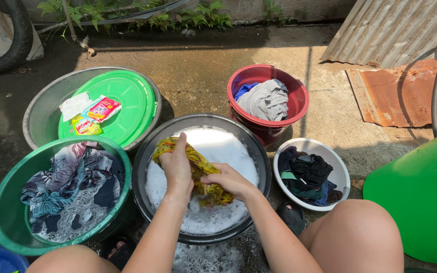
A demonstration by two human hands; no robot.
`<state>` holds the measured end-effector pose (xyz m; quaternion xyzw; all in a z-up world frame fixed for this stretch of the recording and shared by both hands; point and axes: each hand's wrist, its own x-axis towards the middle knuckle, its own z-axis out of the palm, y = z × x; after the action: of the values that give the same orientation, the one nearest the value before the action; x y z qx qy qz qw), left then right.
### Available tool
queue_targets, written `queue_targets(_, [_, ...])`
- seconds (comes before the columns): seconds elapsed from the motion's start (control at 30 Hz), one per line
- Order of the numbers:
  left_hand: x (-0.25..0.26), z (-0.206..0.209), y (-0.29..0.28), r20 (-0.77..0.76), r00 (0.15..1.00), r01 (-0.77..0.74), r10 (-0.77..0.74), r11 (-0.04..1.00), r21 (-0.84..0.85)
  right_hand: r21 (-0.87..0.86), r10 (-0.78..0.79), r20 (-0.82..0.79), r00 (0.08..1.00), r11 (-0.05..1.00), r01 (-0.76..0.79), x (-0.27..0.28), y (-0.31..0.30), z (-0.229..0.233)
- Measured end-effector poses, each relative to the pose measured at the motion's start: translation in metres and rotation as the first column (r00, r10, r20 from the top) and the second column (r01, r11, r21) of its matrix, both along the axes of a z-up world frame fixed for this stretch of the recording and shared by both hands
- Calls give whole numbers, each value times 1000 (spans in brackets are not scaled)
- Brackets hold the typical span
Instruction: The person washes clothes in basins of soapy water by hand, scrubbing a grey pair of pants and then a yellow patterned garment.
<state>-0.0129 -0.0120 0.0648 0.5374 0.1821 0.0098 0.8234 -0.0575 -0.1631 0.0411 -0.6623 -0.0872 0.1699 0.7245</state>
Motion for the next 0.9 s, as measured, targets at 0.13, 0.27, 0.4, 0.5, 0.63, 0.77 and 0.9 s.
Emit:
queue_targets(0.13, [7, -25, 11, -165, 986, -119, 24, 792, -599, 594, -106, -250, 963, 769, 238, -1, -2, 18])
queue_targets(0.27, [-6, -45, 17, -362, 913, -78, -188, 791, -607, 356, -316, -53, 947, 880, 314, -14, 72, 16])
queue_targets(0.4, [-13, -50, -34, -266, 963, -15, 35, 997, 77, 110, -705, 75, 705, 708, 697, 6, 64, 3])
queue_targets(0.5, [-27, -60, -41, -245, 962, 167, -119, 968, 187, 2, -755, 134, 642, 648, 761, 8, 49, -2])
queue_targets(0.63, [-6, -59, 0, -203, 958, 222, -203, 972, 74, -44, -626, 41, 779, 778, 627, 2, 60, -17])
queue_targets(0.77, [-8, 16, 5, -410, 791, 610, -454, 545, 575, -147, -453, -277, 847, 891, 429, 10, -1, -12])
queue_targets(0.9, [-13, 121, 16, -387, 697, 650, -604, 304, 696, 231, -142, -31, 989, 962, 145, 20, -16, 5])
